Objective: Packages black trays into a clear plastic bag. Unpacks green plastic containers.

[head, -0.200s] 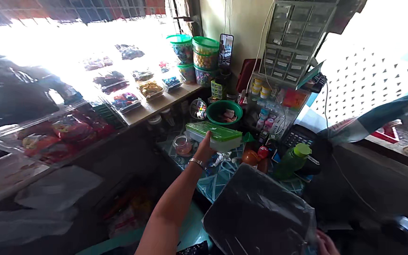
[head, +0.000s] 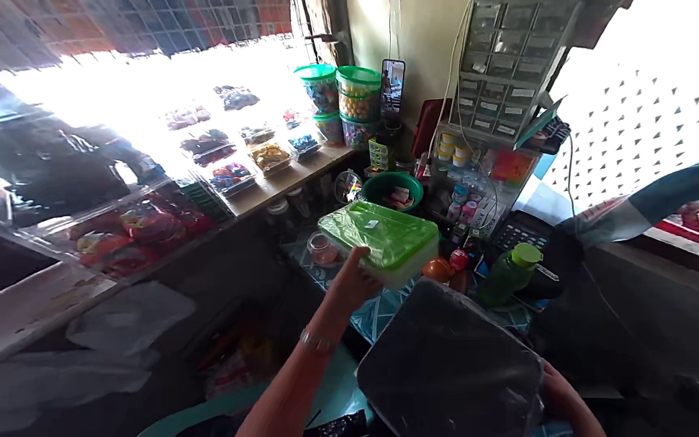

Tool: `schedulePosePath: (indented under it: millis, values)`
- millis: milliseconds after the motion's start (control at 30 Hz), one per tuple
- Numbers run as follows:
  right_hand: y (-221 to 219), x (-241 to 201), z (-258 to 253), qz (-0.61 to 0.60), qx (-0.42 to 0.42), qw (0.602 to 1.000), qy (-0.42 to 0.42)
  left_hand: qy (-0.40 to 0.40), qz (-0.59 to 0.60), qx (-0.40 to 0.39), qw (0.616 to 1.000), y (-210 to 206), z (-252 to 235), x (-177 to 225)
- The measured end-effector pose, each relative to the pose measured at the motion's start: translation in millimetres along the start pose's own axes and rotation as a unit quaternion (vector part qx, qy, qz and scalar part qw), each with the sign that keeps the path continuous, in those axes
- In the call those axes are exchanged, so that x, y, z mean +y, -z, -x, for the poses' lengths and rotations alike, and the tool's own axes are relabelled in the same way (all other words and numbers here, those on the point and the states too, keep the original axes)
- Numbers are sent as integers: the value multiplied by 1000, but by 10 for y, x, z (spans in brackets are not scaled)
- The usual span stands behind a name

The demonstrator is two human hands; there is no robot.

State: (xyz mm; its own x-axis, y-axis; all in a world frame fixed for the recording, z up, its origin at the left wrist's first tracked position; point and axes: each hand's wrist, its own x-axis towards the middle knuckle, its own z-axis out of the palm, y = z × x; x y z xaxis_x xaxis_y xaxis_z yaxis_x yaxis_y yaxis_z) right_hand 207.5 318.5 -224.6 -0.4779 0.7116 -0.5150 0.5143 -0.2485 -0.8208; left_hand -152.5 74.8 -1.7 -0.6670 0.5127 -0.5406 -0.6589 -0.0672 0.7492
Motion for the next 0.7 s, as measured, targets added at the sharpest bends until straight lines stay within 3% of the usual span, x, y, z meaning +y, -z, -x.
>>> schedulePosePath:
  millis: [133, 233, 467, 600, 700]
  values:
    - [135, -62, -146, 27, -83, 995, -42, -13, -15, -171, 985, 226, 714, -526]
    - [155, -101, -91, -6, -96, 995, -4, 31, 7, -227, 973, 291, 1032, -942]
    - [0, -121, -83, -9, 23, 999, -21, 89, -28, -167, 981, 59, 1238, -1659]
    - [-82, -333, 1, 34, 89, 995, -40, 89, -165, -144, 972, 8, 1207, -1661]
    - [-59, -293, 10, 23, 100, 994, 28, 91, -308, -186, 928, 131, 1033, -1553]
